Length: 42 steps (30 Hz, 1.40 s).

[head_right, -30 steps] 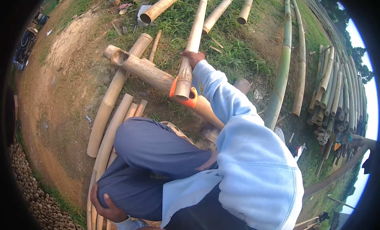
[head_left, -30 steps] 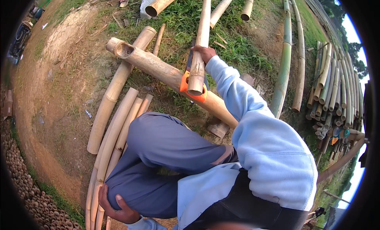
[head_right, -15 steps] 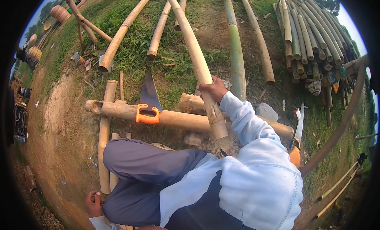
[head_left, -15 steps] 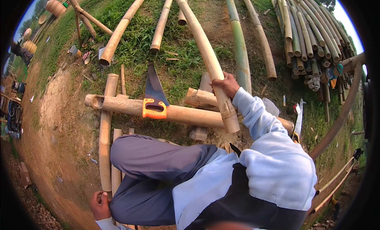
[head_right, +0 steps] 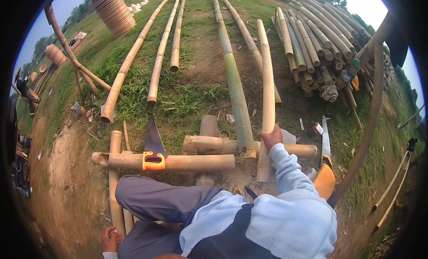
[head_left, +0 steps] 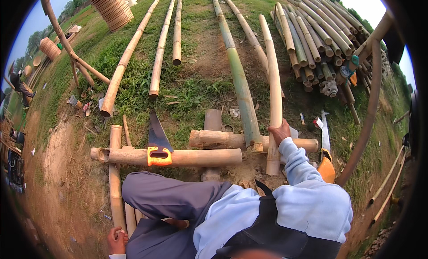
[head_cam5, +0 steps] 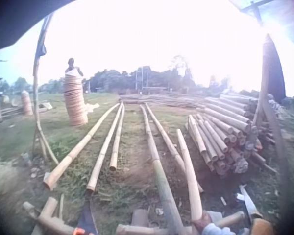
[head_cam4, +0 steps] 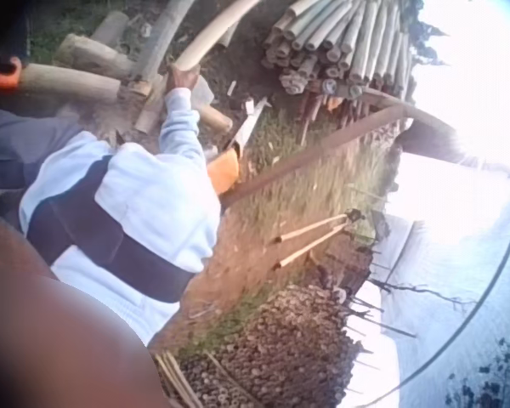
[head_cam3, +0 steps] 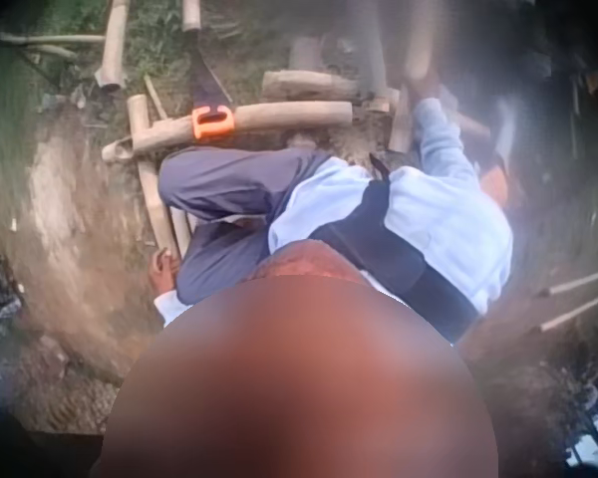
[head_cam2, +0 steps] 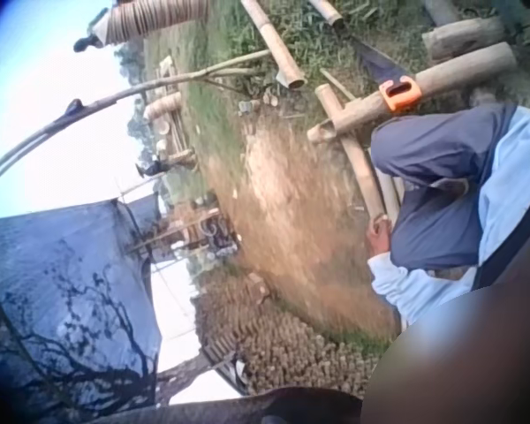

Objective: The person sits on the ground and uses a hand saw to cut bamboo poles into shorter sections. They repeatedly position the bamboo on a makeshift stand, saw through it, and then move the cut pieces aside.

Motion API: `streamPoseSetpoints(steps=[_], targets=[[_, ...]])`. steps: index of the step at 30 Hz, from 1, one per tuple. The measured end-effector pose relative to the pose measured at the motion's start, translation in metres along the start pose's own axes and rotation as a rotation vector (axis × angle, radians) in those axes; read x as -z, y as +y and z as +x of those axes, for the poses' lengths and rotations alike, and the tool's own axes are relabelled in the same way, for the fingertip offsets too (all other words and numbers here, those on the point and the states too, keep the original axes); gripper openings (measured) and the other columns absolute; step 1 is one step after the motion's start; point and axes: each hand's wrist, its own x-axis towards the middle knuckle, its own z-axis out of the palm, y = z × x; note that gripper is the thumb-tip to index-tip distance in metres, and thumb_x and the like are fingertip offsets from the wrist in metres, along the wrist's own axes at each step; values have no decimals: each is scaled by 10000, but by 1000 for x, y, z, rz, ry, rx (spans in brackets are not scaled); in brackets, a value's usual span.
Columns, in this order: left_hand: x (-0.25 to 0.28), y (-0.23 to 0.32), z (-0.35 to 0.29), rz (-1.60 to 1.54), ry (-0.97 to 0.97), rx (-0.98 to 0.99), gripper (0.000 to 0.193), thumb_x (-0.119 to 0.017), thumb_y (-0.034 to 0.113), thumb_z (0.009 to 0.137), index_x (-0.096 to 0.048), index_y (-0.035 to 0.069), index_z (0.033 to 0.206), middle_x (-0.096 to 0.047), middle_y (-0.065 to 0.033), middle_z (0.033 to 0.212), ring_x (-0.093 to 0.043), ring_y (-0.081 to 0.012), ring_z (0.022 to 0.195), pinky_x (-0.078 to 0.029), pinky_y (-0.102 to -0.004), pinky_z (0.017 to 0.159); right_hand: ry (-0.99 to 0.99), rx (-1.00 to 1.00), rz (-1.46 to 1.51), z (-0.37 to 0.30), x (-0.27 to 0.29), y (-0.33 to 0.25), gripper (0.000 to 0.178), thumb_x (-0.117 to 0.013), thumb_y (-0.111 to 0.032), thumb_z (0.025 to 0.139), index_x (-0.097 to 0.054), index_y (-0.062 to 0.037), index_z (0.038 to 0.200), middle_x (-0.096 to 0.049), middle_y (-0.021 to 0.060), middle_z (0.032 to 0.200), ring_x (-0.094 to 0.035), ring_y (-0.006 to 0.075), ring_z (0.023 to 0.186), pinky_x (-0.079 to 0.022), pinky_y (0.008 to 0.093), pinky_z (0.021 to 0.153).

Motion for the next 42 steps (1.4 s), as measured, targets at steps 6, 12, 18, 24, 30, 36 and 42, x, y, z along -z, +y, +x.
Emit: streamPoseSetpoints(steps=[6,12,18,24,30,36,42], targets=[[-3,0,25,-61,-76,-25,326,-643,190,948,-609,-42,1175,-677,-154,798,-700,-225,631,-580,-321,580,63,-43,49,-28,19,41,549,-805,-188,685,-595,4,1155,-702,201,1043,-692,350,969,-547,431,886],[-1,-8,32,-22,-58,-43,286,-637,145,941,-620,-51,1147,-661,-161,825,-723,-266,639,-600,-341,575,132,10,155,-23,16,79,559,-821,-180,671,-612,13,1152,-709,201,1029,-701,344,967,-548,428,883],[1,-12,11,-26,-43,-15,288,-640,143,928,-622,-58,1133,-665,-158,844,-726,-265,647,-597,-343,583,293,42,-130,177,105,-32,818,-877,-357,679,-557,-31,1356,-689,241,1209,-668,366,1144,-510,442,1015],[-1,-8,-1,-18,3,39,309,-614,157,936,-601,-71,1144,-671,-162,857,-722,-253,651,-593,-325,583,671,390,-227,316,172,-184,859,-819,-371,811,-416,-99,1520,-552,285,1388,-595,382,1259,-477,466,1064],[-3,2,-16,-28,155,32,285,-590,124,959,-609,-60,1176,-684,-152,856,-711,-232,717,-602,-331,661,34,604,-19,176,-10,-145,759,-759,-221,899,-381,-163,1555,-533,216,1406,-715,320,1074,-573,418,927],[-10,30,-56,-4,198,-110,264,-605,94,906,-632,-57,1120,-708,-133,810,-686,-180,783,-519,-311,788,-299,571,-58,72,-63,-84,742,-744,-165,900,-381,-156,1546,-492,214,1421,-709,309,1057,-601,415,891],[-23,38,-86,21,252,-189,280,-645,102,838,-674,-52,1070,-720,-144,874,-692,-236,881,-510,-351,854,-524,541,-10,-3,-99,-72,723,-738,-110,873,-409,-106,1517,-496,212,1421,-724,311,1018,-610,399,851]])
